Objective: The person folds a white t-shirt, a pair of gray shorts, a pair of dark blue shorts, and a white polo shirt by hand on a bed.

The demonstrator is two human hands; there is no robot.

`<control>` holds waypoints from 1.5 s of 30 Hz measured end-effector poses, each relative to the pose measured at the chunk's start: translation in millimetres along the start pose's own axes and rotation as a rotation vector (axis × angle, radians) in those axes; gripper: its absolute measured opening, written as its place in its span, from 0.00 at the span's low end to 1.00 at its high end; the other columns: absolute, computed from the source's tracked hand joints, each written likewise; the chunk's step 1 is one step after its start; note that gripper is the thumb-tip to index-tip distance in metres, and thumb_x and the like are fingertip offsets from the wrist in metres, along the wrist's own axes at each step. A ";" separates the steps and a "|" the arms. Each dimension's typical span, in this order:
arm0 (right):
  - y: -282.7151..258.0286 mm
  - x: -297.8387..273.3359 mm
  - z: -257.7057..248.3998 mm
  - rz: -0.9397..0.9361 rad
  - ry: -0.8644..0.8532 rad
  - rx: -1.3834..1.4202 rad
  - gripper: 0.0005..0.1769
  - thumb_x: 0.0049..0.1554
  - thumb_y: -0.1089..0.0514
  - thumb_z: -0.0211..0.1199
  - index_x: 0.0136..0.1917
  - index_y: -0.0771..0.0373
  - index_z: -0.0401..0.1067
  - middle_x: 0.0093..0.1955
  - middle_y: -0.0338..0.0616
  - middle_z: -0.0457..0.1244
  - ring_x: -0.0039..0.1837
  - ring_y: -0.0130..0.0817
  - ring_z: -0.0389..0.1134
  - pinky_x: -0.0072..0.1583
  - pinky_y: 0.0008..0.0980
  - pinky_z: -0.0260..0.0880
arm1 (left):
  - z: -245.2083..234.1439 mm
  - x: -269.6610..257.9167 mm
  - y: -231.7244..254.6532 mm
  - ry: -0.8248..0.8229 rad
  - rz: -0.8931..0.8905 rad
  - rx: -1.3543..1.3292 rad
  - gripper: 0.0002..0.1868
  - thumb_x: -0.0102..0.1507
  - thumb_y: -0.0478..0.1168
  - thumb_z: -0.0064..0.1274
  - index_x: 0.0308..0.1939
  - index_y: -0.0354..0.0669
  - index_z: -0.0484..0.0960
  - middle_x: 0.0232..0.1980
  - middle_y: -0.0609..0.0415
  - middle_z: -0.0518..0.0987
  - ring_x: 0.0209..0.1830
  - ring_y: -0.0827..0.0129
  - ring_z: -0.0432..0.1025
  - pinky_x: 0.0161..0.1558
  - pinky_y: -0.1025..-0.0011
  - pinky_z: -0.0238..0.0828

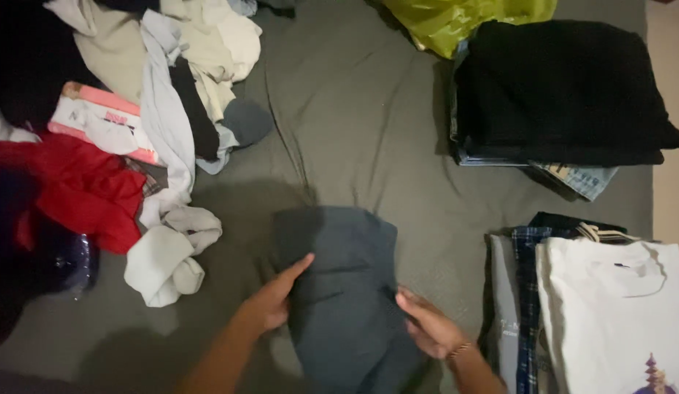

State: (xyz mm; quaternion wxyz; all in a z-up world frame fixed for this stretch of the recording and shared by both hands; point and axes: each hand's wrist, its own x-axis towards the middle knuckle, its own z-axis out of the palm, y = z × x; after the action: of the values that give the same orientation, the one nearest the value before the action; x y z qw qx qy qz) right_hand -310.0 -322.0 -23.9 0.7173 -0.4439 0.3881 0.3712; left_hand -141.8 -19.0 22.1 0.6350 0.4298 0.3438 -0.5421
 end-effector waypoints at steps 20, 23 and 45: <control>-50.4 -69.1 82.0 -0.100 -0.065 0.617 0.36 0.54 0.60 0.65 0.74 0.63 0.61 0.66 0.52 0.66 0.63 0.44 0.70 0.63 0.43 0.74 | -47.0 33.4 -102.6 0.338 0.145 0.188 0.47 0.52 0.63 0.63 0.67 0.40 0.68 0.67 0.49 0.73 0.68 0.58 0.69 0.69 0.61 0.64; -76.5 -88.9 85.6 -0.228 -0.015 0.787 0.35 0.54 0.62 0.63 0.74 0.63 0.60 0.66 0.54 0.66 0.63 0.46 0.70 0.63 0.48 0.74 | -26.7 49.5 -76.5 0.324 0.275 0.245 0.42 0.53 0.60 0.62 0.65 0.41 0.71 0.65 0.49 0.74 0.66 0.59 0.70 0.67 0.62 0.64; -371.2 -252.4 -66.8 -1.243 -0.084 0.900 0.33 0.59 0.49 0.57 0.72 0.68 0.63 0.75 0.55 0.60 0.76 0.49 0.61 0.74 0.52 0.56 | 414.8 -27.4 224.2 -0.533 0.758 0.297 0.19 0.54 0.33 0.53 0.50 0.33 0.82 0.44 0.53 0.84 0.47 0.63 0.78 0.53 0.63 0.75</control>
State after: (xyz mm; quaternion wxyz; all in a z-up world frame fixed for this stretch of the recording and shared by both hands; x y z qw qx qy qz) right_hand -106.4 -553.9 308.9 0.9199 -0.2311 0.1534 -0.2773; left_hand 61.8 -379.6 249.1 0.7855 0.4569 -0.0923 -0.4070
